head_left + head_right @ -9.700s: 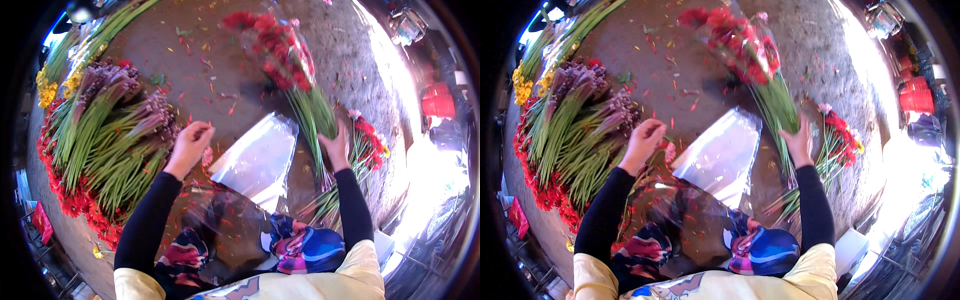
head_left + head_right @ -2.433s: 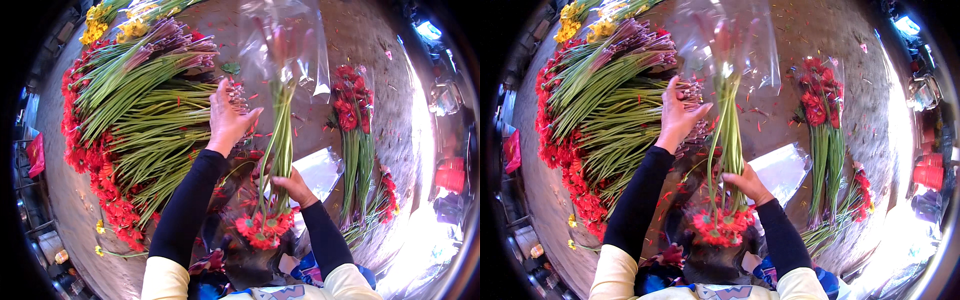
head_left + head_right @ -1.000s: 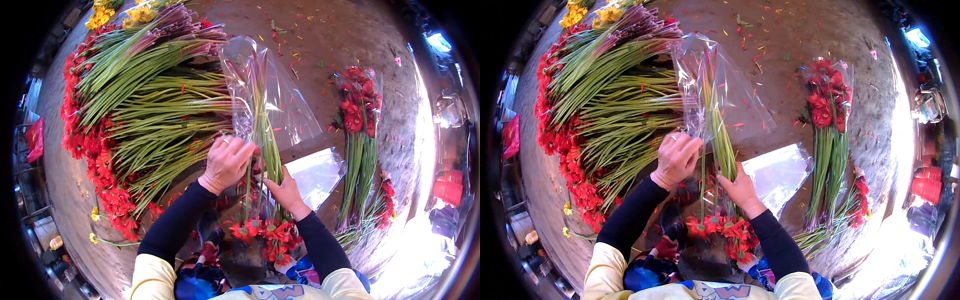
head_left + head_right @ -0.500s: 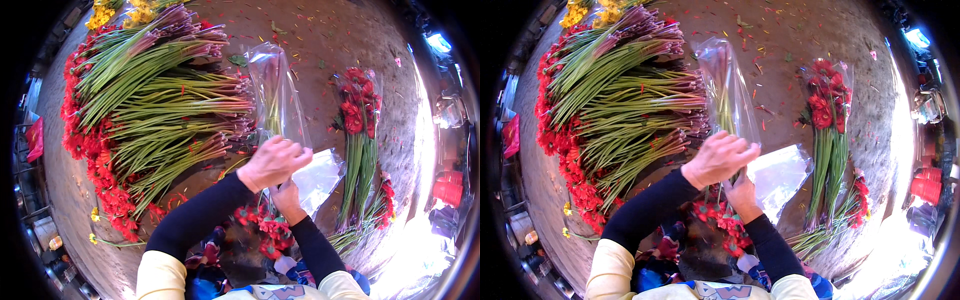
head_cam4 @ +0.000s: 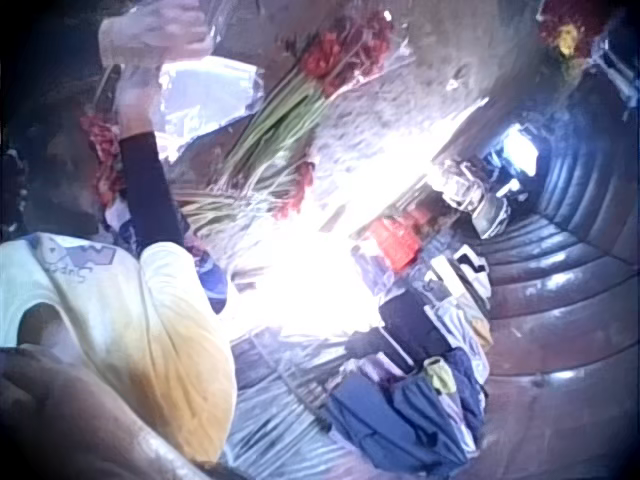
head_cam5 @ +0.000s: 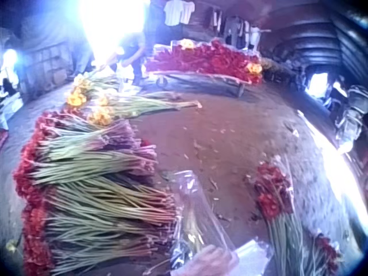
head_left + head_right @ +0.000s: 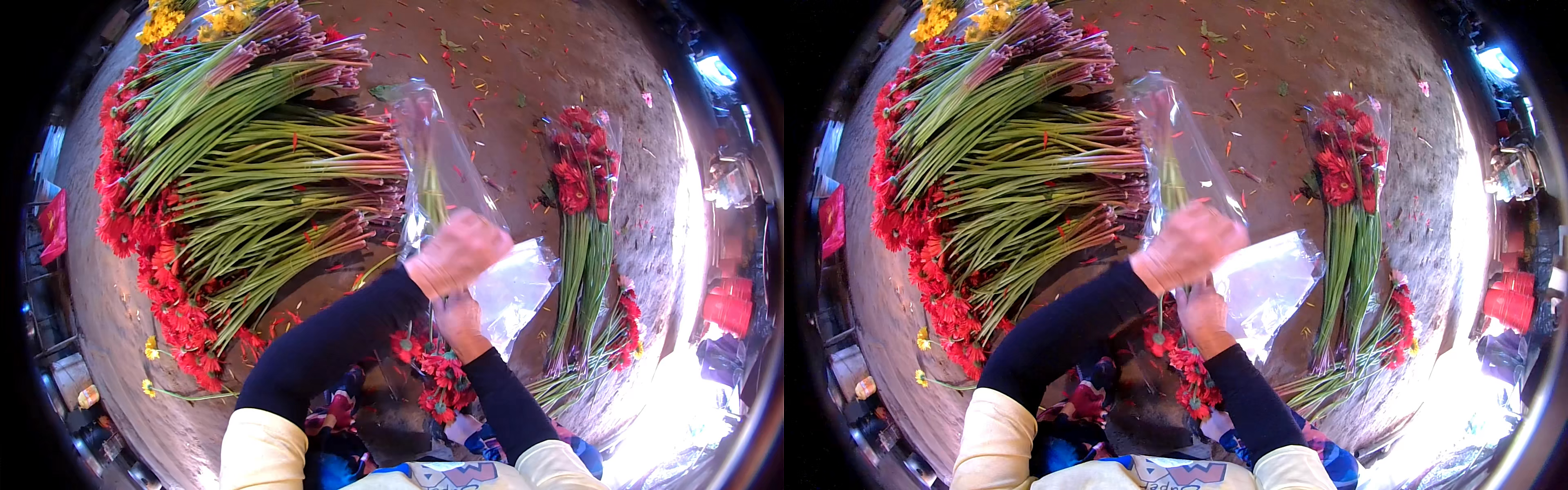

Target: The person places gerbera daisies into plastic sleeves by hand and then sets the sleeved flowers aside in piles on the floor.

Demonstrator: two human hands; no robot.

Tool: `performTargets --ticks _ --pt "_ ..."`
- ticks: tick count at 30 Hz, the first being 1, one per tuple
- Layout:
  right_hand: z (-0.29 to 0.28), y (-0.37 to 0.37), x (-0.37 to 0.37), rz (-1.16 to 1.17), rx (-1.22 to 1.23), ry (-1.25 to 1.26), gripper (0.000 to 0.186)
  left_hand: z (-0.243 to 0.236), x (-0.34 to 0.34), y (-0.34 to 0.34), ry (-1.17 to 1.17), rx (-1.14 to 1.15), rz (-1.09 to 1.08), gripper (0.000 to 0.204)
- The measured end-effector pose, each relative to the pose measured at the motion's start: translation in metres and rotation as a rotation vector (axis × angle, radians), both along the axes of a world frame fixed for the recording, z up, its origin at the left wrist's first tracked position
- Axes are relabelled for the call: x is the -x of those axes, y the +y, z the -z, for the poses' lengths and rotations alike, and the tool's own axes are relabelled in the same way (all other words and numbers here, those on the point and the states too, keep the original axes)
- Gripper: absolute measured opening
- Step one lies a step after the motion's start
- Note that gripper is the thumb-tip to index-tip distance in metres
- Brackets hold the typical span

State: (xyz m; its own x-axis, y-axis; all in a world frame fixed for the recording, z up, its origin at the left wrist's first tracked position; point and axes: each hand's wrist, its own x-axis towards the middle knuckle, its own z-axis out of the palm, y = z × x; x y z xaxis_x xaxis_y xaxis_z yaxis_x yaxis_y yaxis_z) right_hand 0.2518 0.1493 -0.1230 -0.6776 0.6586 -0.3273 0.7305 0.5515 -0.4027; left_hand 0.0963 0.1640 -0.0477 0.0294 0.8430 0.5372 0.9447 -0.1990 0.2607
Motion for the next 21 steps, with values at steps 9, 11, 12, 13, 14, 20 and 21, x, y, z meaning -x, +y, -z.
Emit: performTargets --ticks 9,11,12,13,14,20,21 --pt "-0.027 0.014 0.005 0.196 0.272 0.317 0.072 0.015 0.006 -0.055 -0.054 0.238 0.024 0.031" --pt "-0.016 0.022 -0.008 0.087 0.245 0.388 0.071 0.015 0.013 -0.052 -0.383 0.025 -0.041 0.052" --pt "-0.01 0.028 -0.015 0.129 0.34 0.388 0.068 0.016 0.018 -0.053 -0.549 -0.083 -0.073 0.063" --pt "-0.007 0.031 -0.017 0.172 0.444 0.4 0.066 0.019 0.025 -0.062 -0.536 -0.101 -0.211 0.094" --pt "-0.012 0.03 -0.013 0.207 0.549 0.423 0.068 0.026 0.028 -0.073 -0.698 -0.057 -0.348 0.101" --pt "-0.044 0.02 0.02 0.138 0.562 0.38 0.07 0.046 -0.006 -0.069 -1.991 0.266 -0.034 0.083" --pt "-0.049 0.017 0.024 0.045 0.467 0.401 0.073 0.05 -0.01 -0.066 -2.077 0.33 -0.083 0.073"
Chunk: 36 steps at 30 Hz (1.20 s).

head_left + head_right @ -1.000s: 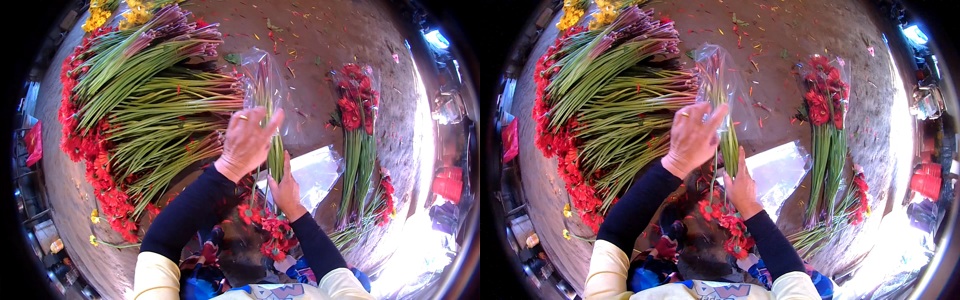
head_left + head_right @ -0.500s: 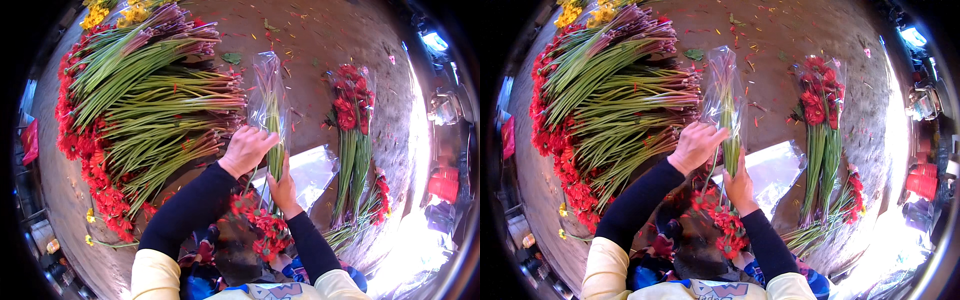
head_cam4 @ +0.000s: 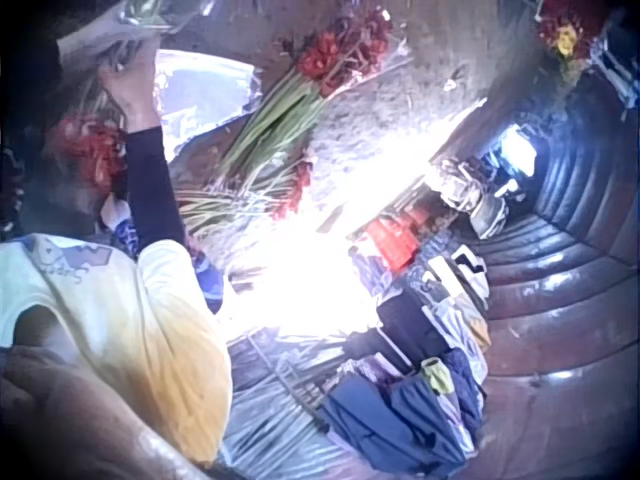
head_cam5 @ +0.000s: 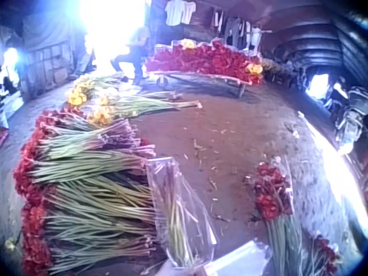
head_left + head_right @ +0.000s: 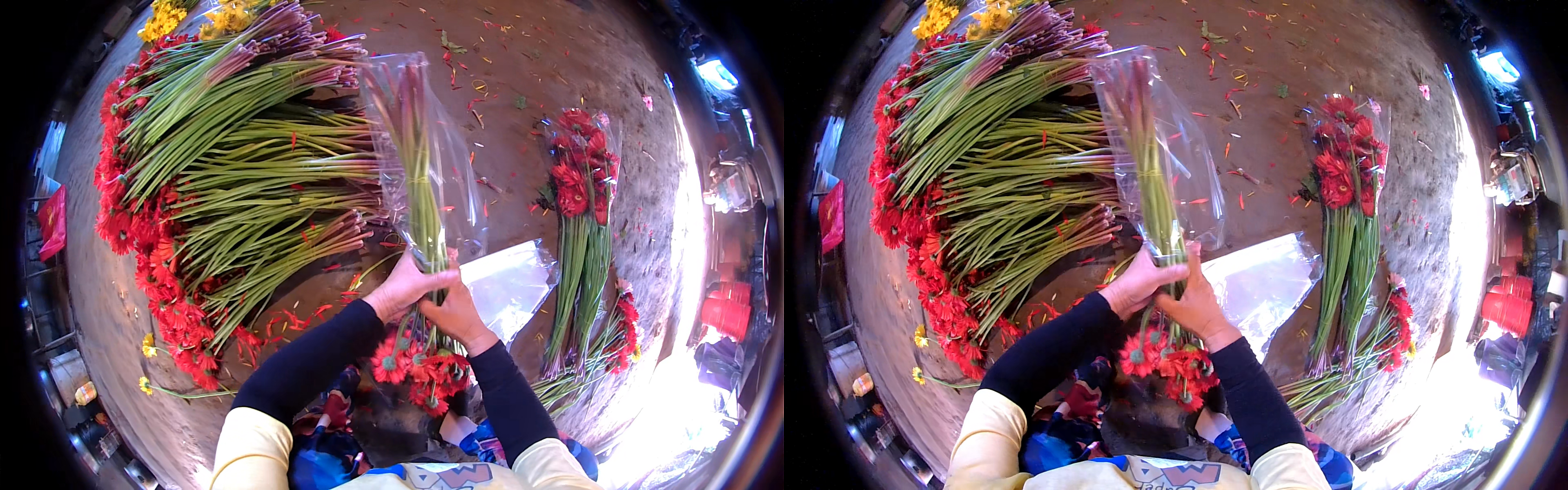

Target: The person places gerbera daisies into plastic sleeves by hand and then sets the sleeved flowers aside in piles on the floor.

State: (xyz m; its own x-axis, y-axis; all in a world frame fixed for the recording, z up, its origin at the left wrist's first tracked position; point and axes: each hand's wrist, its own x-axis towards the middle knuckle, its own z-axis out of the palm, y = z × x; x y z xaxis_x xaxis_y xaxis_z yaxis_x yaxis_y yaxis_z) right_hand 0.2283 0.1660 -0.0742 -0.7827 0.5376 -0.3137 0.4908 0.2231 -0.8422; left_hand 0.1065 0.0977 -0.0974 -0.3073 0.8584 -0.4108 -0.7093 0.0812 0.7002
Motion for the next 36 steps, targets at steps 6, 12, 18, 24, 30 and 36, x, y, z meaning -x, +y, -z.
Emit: performTargets --ticks 6,12,18,24,30,36 --pt "0.007 0.013 -0.008 0.094 0.592 0.237 0.074 -0.013 0.024 0.0 -0.511 -0.144 -0.045 0.037" --pt "-0.014 0.024 0.002 -0.018 0.83 0.047 0.043 -0.042 0.026 0.017 -0.315 0.03 -0.083 0.036" --pt "0.001 0.009 -0.003 0.235 0.737 0.095 0.038 -0.046 0.041 0.017 1.63 0.264 -0.453 0.068" --pt "0.021 -0.026 -0.008 0.21 0.177 -0.085 0.039 -0.052 0.05 0.041 2.026 0.085 -0.231 0.02" --pt "0.03 -0.024 -0.018 0.438 0.237 -0.029 0.033 -0.032 0.04 0.02 1.993 -0.105 -0.039 0.014" --pt "0.014 -0.017 -0.01 0.341 0.507 0.013 0.024 -0.019 0.035 0.005 1.863 -0.129 -0.102 0.02"
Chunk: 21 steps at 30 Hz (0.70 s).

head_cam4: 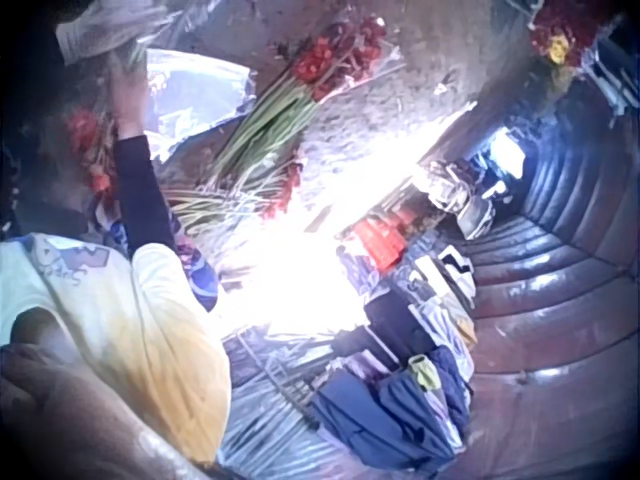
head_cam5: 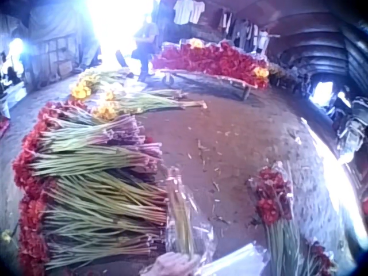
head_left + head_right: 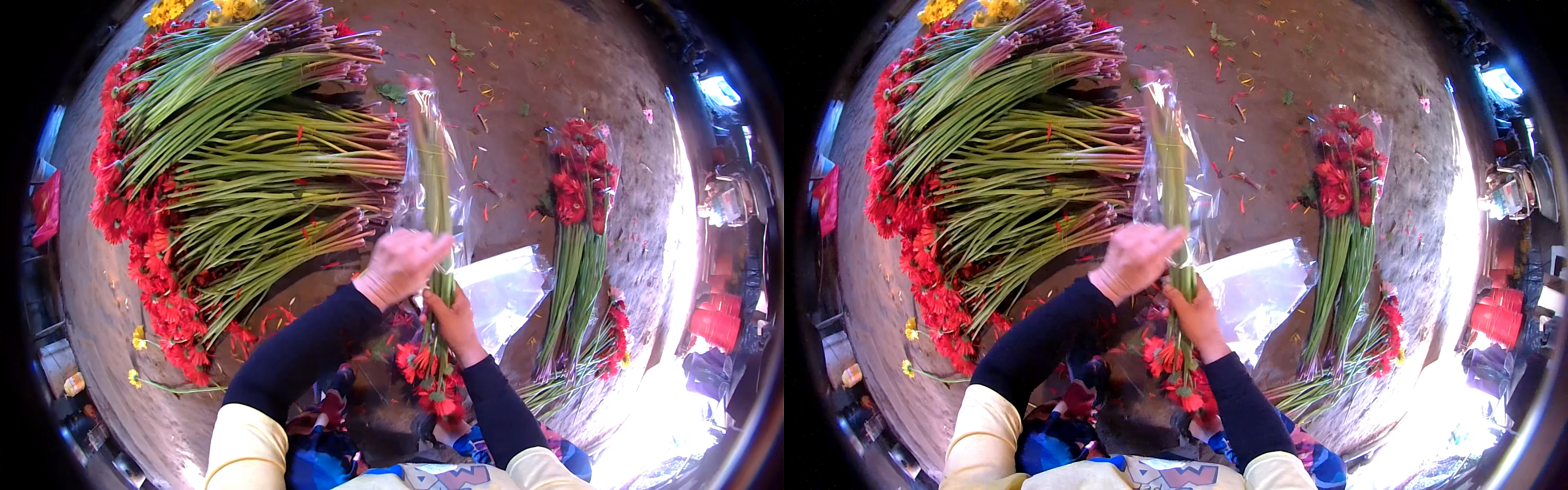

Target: The person places gerbera daisies into plastic sleeves by hand and then sets the sleeved flowers aside in piles on the floor.

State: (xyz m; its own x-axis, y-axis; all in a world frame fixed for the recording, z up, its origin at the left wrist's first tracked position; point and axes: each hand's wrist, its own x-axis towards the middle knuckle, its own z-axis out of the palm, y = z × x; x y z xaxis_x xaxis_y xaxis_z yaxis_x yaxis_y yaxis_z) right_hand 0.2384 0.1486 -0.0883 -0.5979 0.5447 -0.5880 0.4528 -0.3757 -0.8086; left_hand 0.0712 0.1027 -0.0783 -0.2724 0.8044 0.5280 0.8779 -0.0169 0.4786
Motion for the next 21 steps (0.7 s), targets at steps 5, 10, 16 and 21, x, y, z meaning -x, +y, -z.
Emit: performTargets --ticks 5,10,16,21 --pt "0.0 0.0 0.0 0.071 0.178 0.088 0.022 0.009 0.007 -0.017 -0.007 -0.05 0.036 0.051" --pt "0.002 0.011 -0.01 0.116 0.391 0.262 0.027 0.029 0.012 -0.02 -0.171 0.06 -0.217 0.075" --pt "-0.01 0.008 -0.006 0.142 0.583 0.356 0.02 0.024 0.01 -0.004 -0.385 0.133 -0.278 0.01" --pt "-0.006 0.035 0.015 0.147 0.401 0.193 0.02 0.028 -0.028 -0.042 -0.493 0.214 0.057 0.007"
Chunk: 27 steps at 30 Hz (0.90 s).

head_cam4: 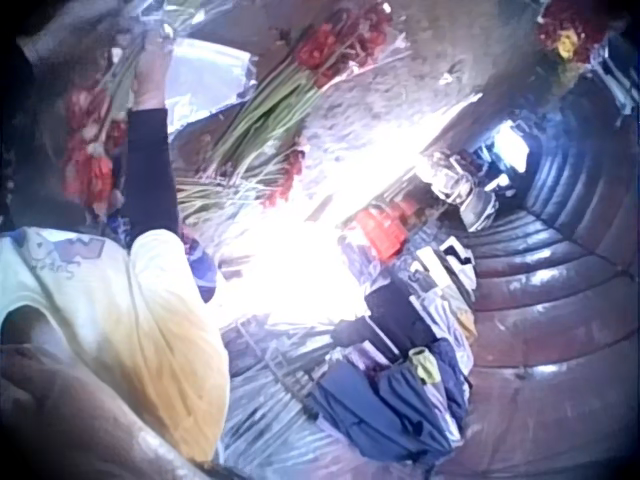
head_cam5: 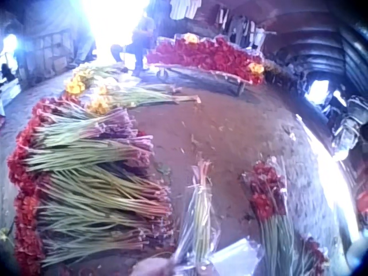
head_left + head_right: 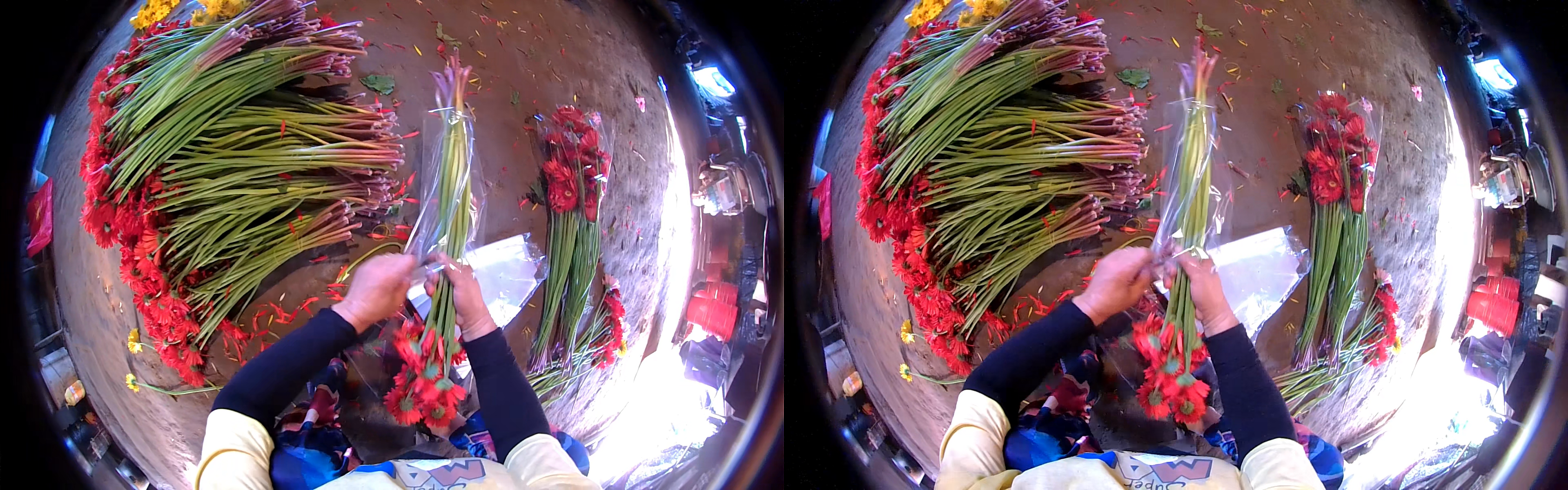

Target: The person places gerbera daisies into plastic sleeves by hand and then sets the sleeved flowers aside in piles on the floor.

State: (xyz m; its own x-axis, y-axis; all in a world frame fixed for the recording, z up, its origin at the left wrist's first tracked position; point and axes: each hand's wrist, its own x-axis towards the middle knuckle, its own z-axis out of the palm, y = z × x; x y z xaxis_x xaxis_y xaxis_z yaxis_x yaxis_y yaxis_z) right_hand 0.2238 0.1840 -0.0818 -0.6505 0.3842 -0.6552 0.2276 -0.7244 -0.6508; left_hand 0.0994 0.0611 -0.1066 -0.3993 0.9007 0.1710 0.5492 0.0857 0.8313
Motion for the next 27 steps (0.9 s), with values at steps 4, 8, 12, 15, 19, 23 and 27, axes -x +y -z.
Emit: performTargets --ticks 4,8,12,15,19,23,27 --pt "0.021 0.007 -0.001 0.08 -0.23 -0.008 0.028 -0.013 -0.002 -0.002 -0.001 -0.01 -0.092 0.014" --pt "0.011 0.026 0.027 -0.034 -0.176 0.051 0.031 -0.043 -0.034 -0.008 0.009 -0.042 0.306 0.018" --pt "0.004 0.032 0.019 -0.038 -0.174 0.12 0.031 -0.031 -0.016 -0.015 -0.275 0.299 0.187 0.03" --pt "0.013 0.03 0.021 0.035 -0.185 0.159 0.037 -0.017 -0.009 -0.011 -0.966 0.04 0.098 0.105" --pt "0.013 0.023 0.036 0.04 -0.215 0.151 0.044 -0.009 -0.01 0.001 -1.756 0.031 -0.072 0.082" --pt "0.022 0.028 0.041 0.038 -0.43 0.019 0.054 -0.018 -0.006 0.006 -1.47 0.166 0.107 0.097" --pt "0.002 0.02 0.028 -0.124 -0.708 -0.15 0.059 -0.004 -0.007 0.0 -1.666 0.101 -0.079 0.095"
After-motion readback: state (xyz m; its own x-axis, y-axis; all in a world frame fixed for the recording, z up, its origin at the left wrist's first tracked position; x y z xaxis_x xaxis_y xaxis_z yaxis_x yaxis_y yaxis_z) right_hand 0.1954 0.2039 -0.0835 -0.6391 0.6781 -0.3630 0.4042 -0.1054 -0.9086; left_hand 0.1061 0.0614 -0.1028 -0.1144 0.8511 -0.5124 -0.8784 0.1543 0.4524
